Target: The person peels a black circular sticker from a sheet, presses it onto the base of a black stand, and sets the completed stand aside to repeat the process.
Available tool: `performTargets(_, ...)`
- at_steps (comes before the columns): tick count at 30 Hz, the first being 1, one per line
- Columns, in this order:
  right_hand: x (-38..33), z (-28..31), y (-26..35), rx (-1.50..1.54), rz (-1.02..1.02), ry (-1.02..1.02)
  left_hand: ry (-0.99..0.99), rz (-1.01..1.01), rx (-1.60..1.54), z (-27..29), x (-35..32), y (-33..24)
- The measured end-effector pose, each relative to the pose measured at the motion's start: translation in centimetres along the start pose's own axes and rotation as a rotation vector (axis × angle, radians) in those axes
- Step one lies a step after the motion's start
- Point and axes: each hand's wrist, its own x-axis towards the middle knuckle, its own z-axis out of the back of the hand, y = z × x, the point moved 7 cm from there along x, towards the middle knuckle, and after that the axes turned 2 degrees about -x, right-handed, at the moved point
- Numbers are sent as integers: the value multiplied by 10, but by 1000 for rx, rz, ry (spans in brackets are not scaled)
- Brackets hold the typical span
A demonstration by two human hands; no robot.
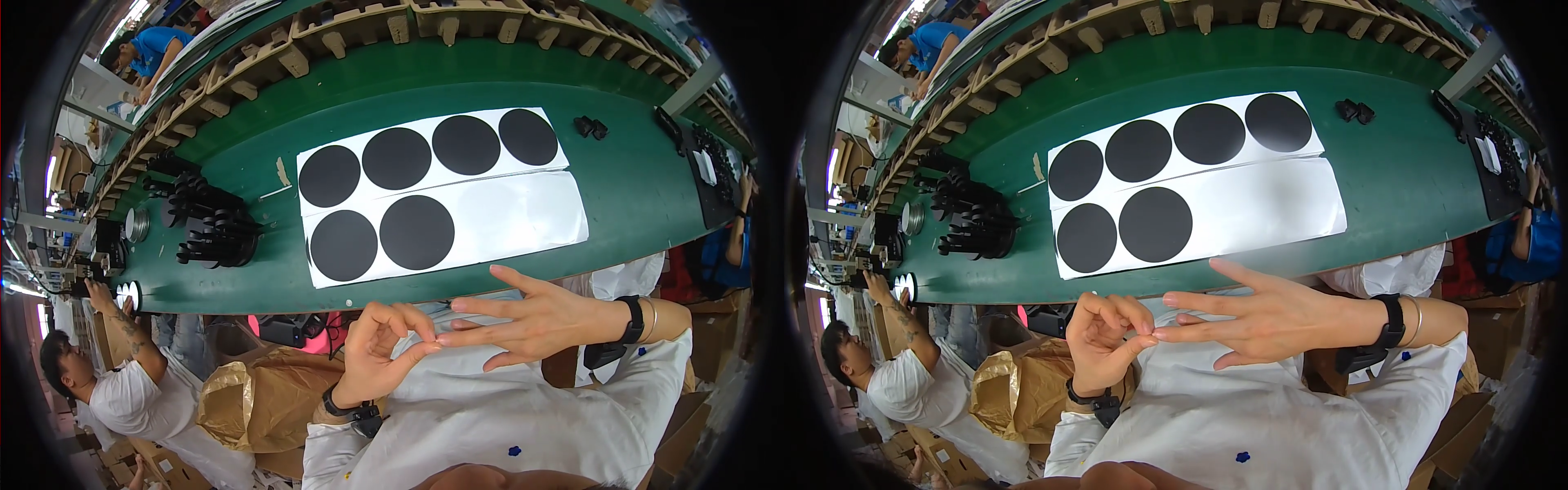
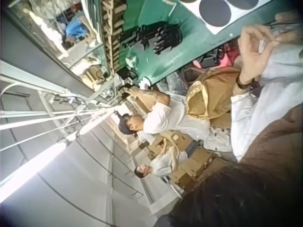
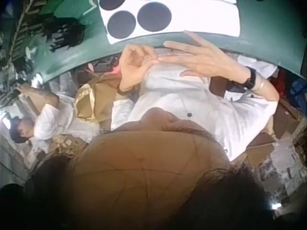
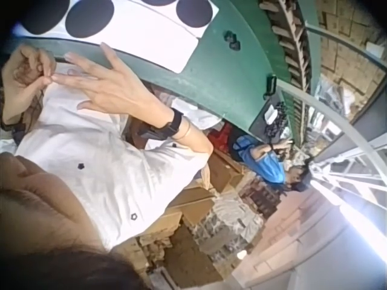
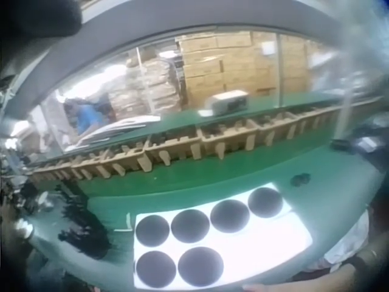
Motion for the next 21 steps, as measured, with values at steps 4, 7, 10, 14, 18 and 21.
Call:
performTargets(4,-1,3,3,-189,56,23,-5,-6,85,-2,-1,-2)
performTargets(7,-2,2,4,-304,98,36,40,-4,146,-5,0,-5)
performTargets(10,-4,1,6,-391,143,33,72,21,168,-7,0,-4)
performTargets(14,-5,-1,6,-372,136,44,94,87,117,-8,-1,0)
performTargets(18,-5,0,6,-354,136,35,113,123,54,-10,0,1)
performTargets(21,-5,-1,4,-218,90,72,137,118,54,-11,1,3)
